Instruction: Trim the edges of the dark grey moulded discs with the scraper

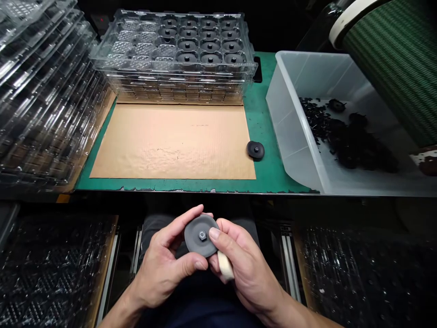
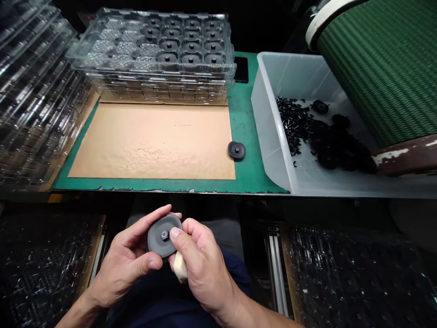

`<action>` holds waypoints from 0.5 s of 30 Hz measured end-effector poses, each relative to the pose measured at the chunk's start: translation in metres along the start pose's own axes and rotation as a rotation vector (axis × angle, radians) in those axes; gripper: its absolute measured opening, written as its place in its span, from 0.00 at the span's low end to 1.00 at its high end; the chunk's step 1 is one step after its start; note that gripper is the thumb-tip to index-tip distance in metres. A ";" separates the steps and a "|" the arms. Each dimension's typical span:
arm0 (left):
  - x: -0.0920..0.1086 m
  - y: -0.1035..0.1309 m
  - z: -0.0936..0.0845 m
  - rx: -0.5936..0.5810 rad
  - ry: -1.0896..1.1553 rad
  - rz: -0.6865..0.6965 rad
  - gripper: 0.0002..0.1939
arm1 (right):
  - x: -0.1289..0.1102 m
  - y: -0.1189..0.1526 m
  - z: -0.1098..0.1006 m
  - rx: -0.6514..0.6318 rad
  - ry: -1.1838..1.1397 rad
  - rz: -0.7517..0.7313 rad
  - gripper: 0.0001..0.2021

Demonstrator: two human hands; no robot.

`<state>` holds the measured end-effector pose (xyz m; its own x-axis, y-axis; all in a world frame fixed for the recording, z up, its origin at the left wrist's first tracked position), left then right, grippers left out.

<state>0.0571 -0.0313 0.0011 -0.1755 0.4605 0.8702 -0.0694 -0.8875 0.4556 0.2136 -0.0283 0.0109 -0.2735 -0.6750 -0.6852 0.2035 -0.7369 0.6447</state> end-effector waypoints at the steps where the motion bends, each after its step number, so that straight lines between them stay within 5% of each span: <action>1: 0.000 0.000 0.000 -0.001 0.002 -0.001 0.38 | 0.000 0.000 0.000 -0.002 -0.003 0.000 0.25; 15: 0.006 0.006 0.002 0.001 -0.051 0.084 0.38 | 0.000 0.004 -0.001 -0.014 -0.043 0.037 0.24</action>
<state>0.0574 -0.0334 0.0092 -0.1307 0.3846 0.9138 -0.0550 -0.9231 0.3807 0.2154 -0.0312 0.0128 -0.3057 -0.6995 -0.6459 0.2276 -0.7124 0.6638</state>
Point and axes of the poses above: each hand's wrist, its own y-axis away from the middle knuckle, its own z-axis out of the palm, x = y × z, the point moved 4 cm from there along -y, towards the middle knuckle, and after that the axes turned 11 degrees about x, right-handed, at the moved point
